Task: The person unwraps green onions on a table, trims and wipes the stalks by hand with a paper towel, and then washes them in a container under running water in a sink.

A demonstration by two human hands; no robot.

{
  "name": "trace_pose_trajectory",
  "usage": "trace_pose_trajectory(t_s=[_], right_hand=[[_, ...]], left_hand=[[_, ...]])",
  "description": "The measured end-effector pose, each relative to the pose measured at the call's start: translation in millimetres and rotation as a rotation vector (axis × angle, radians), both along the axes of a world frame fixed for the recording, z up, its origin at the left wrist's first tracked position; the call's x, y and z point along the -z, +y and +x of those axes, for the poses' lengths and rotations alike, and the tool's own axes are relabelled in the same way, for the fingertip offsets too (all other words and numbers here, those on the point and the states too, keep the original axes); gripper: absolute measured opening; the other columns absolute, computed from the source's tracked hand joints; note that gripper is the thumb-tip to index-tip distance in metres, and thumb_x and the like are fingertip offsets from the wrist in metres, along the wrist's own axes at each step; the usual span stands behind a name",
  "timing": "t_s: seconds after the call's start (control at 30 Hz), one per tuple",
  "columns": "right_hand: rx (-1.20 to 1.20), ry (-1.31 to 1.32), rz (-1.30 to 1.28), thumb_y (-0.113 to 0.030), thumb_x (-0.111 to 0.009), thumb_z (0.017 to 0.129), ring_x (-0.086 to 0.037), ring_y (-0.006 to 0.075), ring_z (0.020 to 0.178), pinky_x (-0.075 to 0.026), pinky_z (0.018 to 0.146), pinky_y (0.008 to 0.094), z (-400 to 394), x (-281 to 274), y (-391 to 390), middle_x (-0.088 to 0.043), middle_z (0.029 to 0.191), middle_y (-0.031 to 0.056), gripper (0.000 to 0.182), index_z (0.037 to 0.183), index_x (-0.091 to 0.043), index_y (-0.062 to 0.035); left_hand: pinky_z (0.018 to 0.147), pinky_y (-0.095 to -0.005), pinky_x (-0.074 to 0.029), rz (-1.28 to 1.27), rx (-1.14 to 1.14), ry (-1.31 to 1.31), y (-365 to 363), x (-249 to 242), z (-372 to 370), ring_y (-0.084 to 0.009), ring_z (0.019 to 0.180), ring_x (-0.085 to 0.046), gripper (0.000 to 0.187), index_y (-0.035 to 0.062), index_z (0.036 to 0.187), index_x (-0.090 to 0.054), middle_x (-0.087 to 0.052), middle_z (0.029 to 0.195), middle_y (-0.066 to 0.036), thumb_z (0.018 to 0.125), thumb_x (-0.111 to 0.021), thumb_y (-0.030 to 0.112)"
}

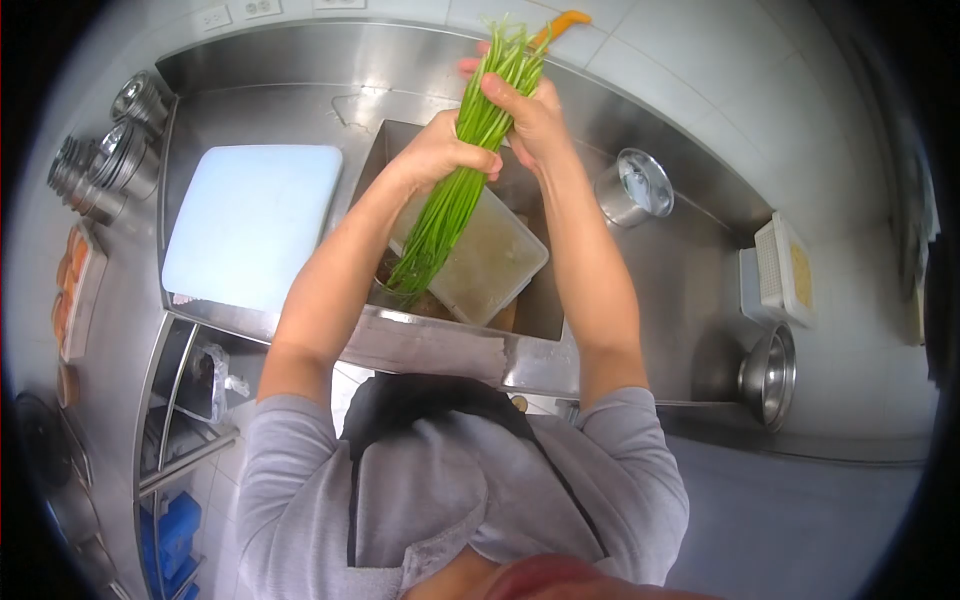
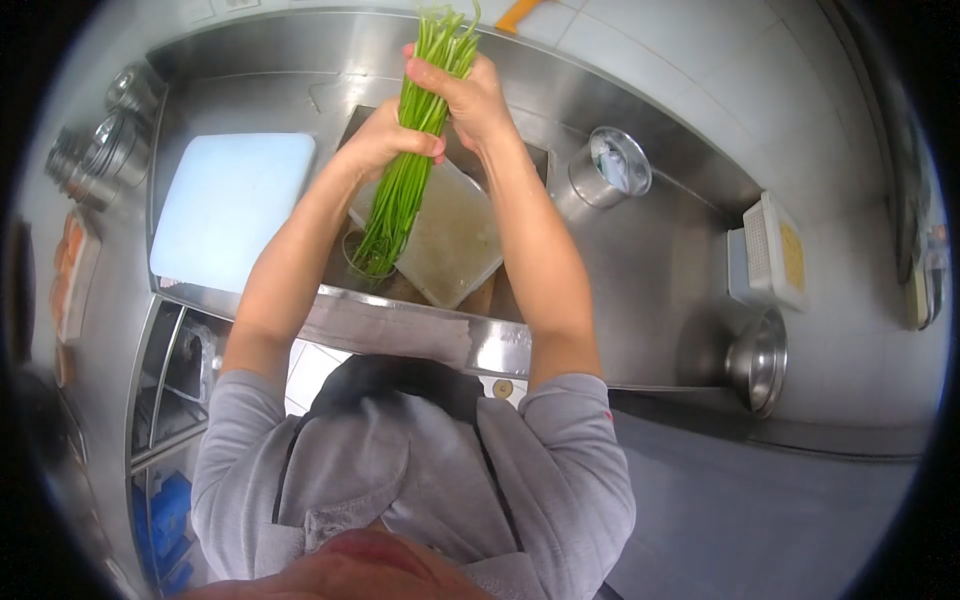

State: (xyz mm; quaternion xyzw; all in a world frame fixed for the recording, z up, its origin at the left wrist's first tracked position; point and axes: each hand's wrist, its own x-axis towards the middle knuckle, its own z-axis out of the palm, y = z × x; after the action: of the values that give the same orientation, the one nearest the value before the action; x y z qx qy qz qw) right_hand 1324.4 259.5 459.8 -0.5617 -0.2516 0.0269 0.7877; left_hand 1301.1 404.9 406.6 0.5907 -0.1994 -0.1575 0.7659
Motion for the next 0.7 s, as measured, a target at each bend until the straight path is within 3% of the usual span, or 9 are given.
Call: trace_pose_trajectory(t_s=[0.07, 0.17, 0.27, 0.47, 0.7], right_hand=[[0.164, -0.041, -0.126, -0.024, -0.086, 0.074, -0.066, 0.0206, 0.086, -0.057, 0.076, 0.036, -12.2, -4.7, -7.1, -0.066, 0.107, 0.0147, 0.061, 0.119, -0.056, 0.0045], [0.536, -0.203, -0.376, -0.019, -0.087, 0.074, -0.067, 0.018, 0.088, -0.057, 0.076, 0.0325, -9.7, 28.4, -10.3, -0.068, 0.106, 0.0143, 0.059, 0.119, -0.057, 0.004], [0.37, 0.009, -0.342, -0.016, -0.085, 0.076, -0.065, 0.016, 0.096, -0.052, 0.085, 0.0329, -34.8, 11.5, -3.8, -0.069, 0.105, 0.011, 0.055, 0.121, -0.06, 0.0043], [0.084, 0.009, -0.094, -0.001, -0.076, 0.081, -0.067, 0.0145, 0.09, -0.053, 0.083, 0.0311, -18.0, 20.8, -28.0, -0.071, 0.101, 0.0102, 0.037, 0.116, -0.065, 0.0019], [0.063, 0.073, -0.012, 0.001, -0.074, 0.081, -0.066, 0.0136, 0.087, -0.053, 0.082, 0.0293, -14.1, 34.3, -32.1, -0.071, 0.099, 0.009, 0.033, 0.113, -0.065, 0.001]], left_hand=[[0.066, -0.032, -0.052, -0.028, -0.083, 0.008, -3.2, -0.2, -5.4, -0.0194, 0.071, -0.064, 0.038, -0.0038, 0.105, -0.06, -0.063, 0.077, -0.008, 0.07, -0.071, 0.005], [0.064, -0.0306, -0.051, -0.063, -0.178, 0.003, -5.6, -6.8, -11.7, -0.0184, 0.07, -0.064, 0.037, -0.0037, 0.104, -0.061, -0.063, 0.076, -0.008, 0.069, -0.071, 0.004], [0.063, -0.03, -0.051, -0.029, -0.247, -0.048, -13.5, -6.6, -14.6, -0.0174, 0.07, -0.063, 0.04, -0.0029, 0.105, -0.061, -0.063, 0.078, -0.007, 0.069, -0.074, 0.005], [0.071, -0.0312, -0.053, -0.086, -0.163, 0.019, -6.7, 1.7, -10.7, -0.0151, 0.081, -0.063, 0.054, 0.0019, 0.118, -0.06, -0.065, 0.098, -0.007, 0.07, -0.083, 0.009], [0.078, -0.033, -0.053, -0.137, -0.067, 0.099, -5.2, 8.6, -9.0, -0.0178, 0.091, -0.064, 0.057, 0.0025, 0.122, -0.058, -0.065, 0.104, -0.007, 0.071, -0.083, 0.011]])
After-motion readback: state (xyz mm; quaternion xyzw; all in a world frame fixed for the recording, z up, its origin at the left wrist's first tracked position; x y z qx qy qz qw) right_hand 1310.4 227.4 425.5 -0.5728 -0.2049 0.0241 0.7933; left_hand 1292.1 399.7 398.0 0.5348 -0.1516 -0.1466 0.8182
